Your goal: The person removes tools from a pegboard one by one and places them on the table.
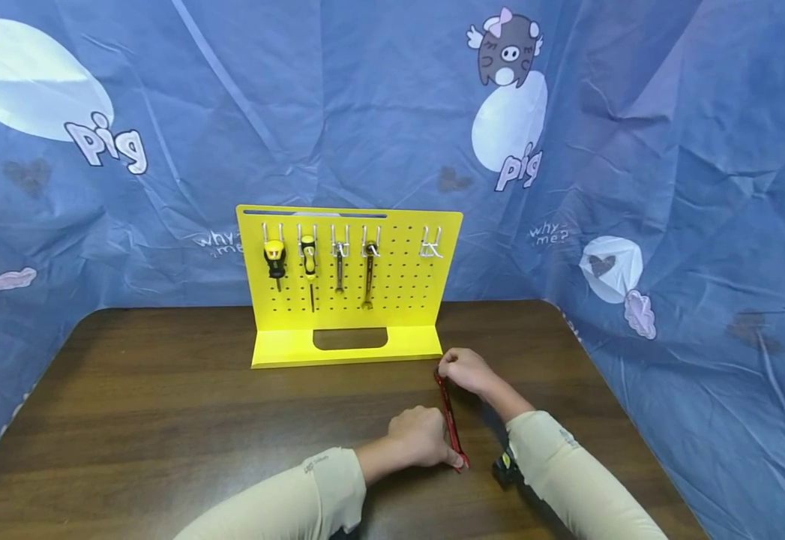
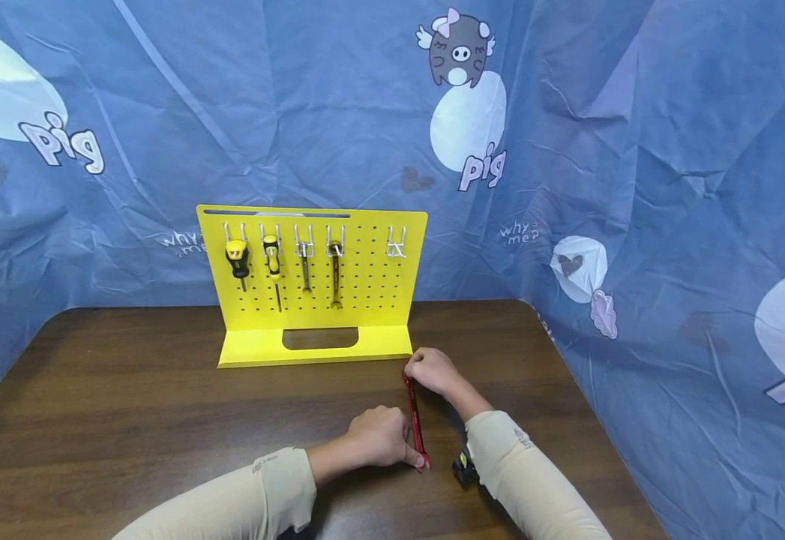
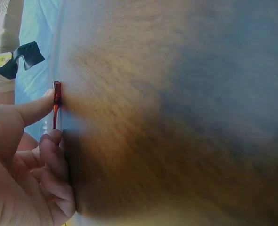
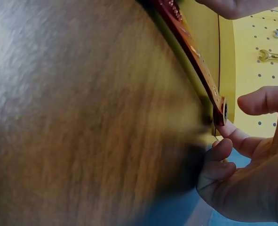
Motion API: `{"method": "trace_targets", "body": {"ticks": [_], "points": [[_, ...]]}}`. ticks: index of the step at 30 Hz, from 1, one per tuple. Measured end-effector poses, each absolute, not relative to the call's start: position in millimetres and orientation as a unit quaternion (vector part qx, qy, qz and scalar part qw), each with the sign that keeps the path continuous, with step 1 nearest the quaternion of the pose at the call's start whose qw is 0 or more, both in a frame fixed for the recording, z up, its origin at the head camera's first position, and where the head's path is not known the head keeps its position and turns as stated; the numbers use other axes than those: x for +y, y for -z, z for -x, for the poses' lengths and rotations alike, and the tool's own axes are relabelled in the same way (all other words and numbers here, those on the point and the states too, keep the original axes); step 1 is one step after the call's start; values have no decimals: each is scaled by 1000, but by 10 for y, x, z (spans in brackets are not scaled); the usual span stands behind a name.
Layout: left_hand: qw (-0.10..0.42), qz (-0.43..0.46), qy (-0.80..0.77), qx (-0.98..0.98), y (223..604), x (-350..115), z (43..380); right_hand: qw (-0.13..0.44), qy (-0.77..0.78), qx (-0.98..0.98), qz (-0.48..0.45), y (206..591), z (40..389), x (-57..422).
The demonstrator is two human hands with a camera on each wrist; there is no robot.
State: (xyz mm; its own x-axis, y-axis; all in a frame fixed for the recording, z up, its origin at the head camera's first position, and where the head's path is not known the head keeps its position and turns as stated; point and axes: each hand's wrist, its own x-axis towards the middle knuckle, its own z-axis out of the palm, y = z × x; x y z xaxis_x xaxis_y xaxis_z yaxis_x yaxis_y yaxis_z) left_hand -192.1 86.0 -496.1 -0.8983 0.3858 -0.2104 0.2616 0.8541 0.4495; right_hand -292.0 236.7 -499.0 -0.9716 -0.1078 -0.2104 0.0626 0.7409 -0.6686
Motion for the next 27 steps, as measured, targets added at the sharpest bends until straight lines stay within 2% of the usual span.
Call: {"method": "trace_targets", "body": {"ticks": [11,22,27], "points": [[148,-173,-190,955,4921,860,1918,55,282,956,61,5060,2823,2331],[167,-194,-243,936,4919,790,1936,78,291,952,59,4918,2884,2361],[167,-227,-340,897,4937,668,2010,21,339,938,71,4818,2964,2338]]}}
